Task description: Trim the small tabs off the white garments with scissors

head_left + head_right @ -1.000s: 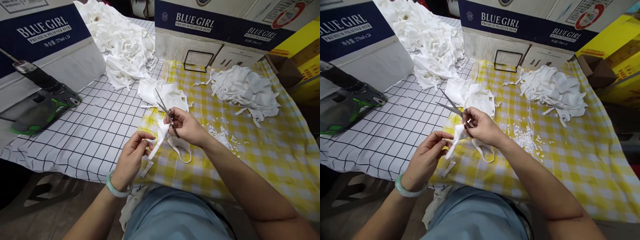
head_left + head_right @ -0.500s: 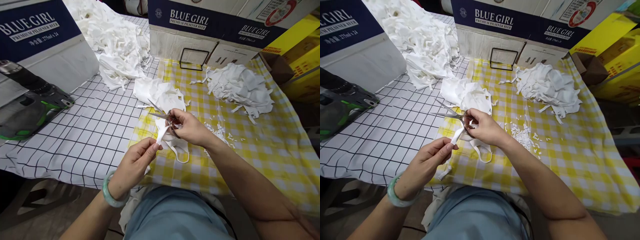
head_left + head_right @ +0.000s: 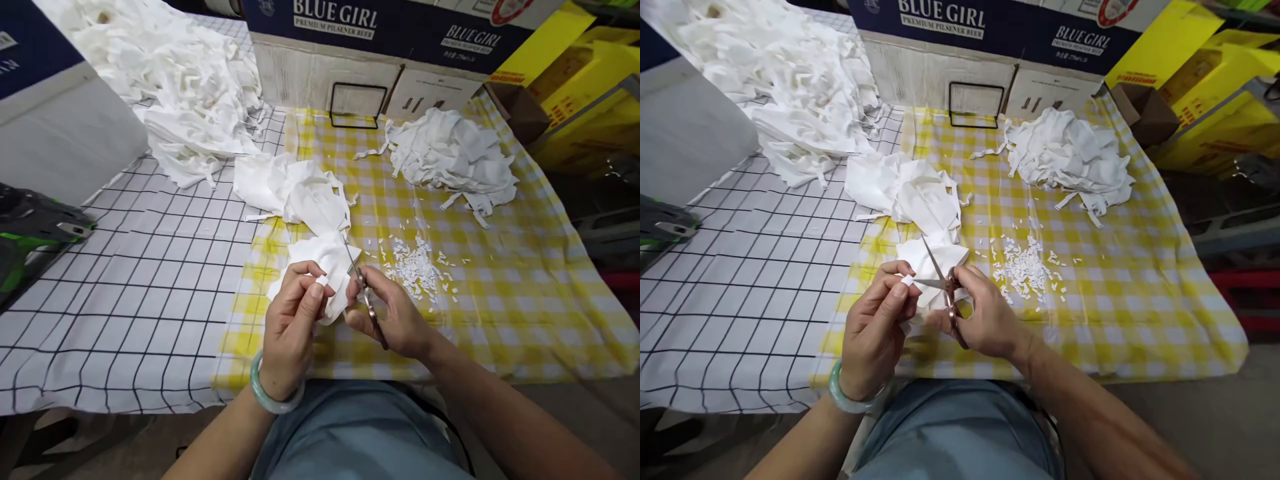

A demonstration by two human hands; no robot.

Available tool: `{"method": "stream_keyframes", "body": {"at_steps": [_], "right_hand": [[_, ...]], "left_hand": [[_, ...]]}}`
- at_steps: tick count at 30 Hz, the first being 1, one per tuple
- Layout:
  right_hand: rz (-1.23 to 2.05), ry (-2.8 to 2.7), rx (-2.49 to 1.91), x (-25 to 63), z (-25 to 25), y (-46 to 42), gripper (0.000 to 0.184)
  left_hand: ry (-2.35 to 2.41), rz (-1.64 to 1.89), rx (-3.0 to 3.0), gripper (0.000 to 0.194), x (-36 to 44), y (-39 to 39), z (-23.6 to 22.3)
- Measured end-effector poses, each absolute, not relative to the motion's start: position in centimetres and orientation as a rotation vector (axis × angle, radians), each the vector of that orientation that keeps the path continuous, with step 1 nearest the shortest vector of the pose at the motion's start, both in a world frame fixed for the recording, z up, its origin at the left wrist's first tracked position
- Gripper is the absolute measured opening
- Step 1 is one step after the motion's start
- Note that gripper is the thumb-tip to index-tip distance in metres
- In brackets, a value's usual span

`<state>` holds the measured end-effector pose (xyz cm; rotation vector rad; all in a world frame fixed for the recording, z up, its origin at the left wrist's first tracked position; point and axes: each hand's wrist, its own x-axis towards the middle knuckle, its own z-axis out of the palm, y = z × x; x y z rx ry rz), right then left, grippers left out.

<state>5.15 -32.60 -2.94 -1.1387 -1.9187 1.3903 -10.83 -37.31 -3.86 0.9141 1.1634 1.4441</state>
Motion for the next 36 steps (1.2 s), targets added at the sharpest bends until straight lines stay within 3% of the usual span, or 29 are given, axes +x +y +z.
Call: {"method": "stream_keyframes", "body": {"at_steps": [4, 36], "right_hand": [[1.145, -2.198, -1.292, 7.7, -2.2, -33.0, 0.039], [1.333, -2.012, -1.424, 8.8, -3.8, -34.1, 0.041]], "left_hand": [[1.112, 1.347, 0.864, 0.022, -9.3, -37.5, -4.2], [1.121, 1.303, 1.009, 0.019, -7.5, -37.3, -5.5]]}}
